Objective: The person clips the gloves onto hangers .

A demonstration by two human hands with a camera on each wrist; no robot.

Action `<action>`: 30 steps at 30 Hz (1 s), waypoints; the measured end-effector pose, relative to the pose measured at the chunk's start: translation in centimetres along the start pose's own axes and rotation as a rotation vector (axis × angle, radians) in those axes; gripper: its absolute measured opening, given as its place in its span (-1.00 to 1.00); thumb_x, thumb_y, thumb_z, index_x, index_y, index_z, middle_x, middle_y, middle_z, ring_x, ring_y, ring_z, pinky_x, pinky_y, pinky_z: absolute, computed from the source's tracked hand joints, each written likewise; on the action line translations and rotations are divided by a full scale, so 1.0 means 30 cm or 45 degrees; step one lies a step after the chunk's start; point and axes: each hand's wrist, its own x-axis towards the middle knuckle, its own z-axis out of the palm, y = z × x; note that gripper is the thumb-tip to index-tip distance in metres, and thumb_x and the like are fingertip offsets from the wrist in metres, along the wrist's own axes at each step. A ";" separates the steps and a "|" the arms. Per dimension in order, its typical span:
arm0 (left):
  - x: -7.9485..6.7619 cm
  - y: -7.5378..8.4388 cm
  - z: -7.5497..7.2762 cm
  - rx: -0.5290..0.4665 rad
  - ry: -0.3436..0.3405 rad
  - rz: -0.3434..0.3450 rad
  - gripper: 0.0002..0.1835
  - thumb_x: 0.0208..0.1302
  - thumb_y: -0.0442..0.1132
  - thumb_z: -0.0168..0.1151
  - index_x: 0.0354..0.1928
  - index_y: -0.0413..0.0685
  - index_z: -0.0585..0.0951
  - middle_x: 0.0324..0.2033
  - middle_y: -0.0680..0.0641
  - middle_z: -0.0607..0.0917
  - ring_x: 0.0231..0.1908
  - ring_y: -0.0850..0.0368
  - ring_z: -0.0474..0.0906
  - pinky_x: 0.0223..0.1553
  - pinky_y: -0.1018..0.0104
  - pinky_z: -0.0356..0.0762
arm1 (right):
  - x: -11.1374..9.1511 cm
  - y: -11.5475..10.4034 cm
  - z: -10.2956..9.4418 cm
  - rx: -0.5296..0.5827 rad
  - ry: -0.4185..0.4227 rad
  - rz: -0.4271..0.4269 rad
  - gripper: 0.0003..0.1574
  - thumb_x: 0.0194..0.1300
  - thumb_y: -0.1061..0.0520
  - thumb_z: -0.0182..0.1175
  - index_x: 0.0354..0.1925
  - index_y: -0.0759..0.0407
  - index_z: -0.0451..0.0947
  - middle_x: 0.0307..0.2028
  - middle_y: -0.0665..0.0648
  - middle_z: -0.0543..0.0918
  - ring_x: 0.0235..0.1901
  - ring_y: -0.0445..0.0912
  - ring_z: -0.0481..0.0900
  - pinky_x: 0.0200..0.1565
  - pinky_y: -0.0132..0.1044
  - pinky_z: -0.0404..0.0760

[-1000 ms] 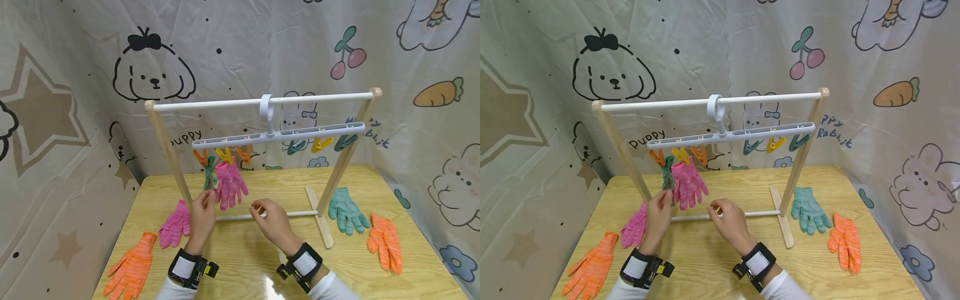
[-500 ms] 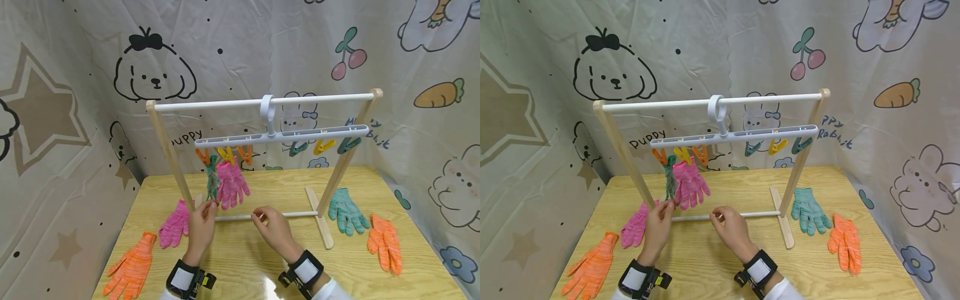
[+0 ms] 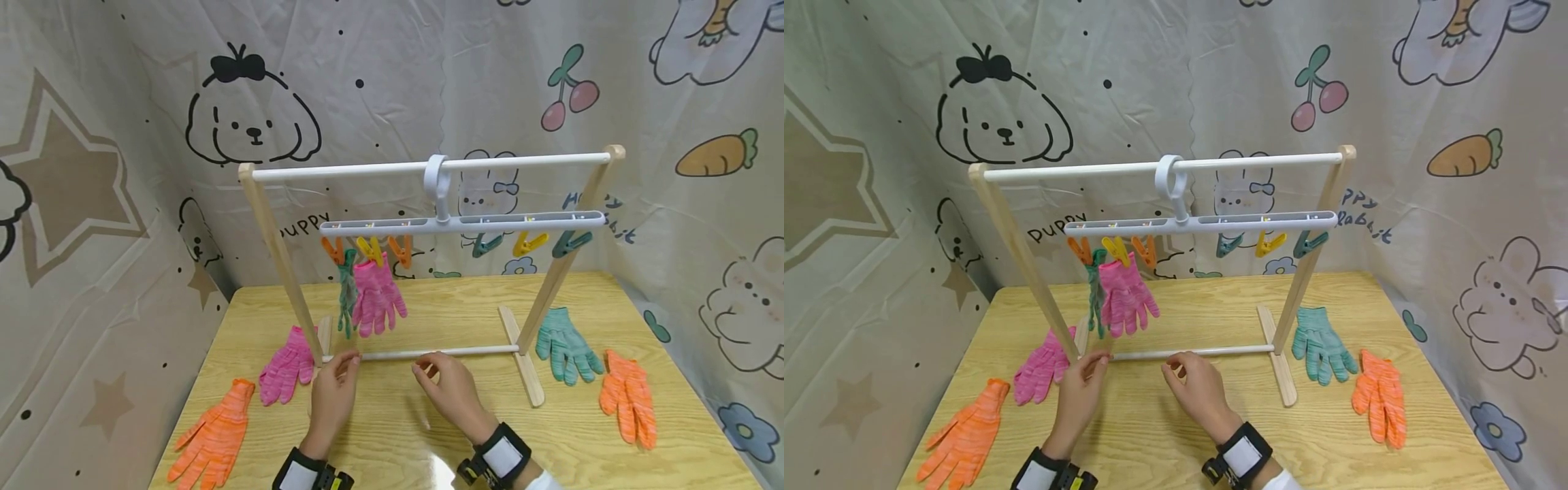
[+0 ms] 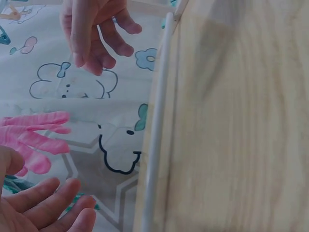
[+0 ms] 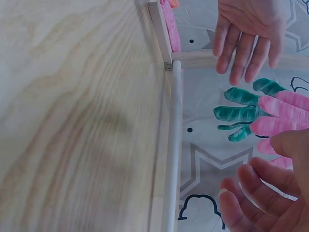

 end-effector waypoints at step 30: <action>-0.094 -0.041 -0.004 0.142 -0.142 -0.057 -0.73 0.45 -0.22 0.17 0.08 -0.15 0.68 -0.04 -0.11 0.79 0.04 -0.02 0.70 0.00 0.26 0.63 | -0.097 0.048 0.013 -0.012 -0.064 0.047 -0.88 0.36 0.06 0.31 -0.22 0.07 0.71 -0.35 -0.03 0.73 -0.42 -0.26 0.59 -0.46 -0.49 0.45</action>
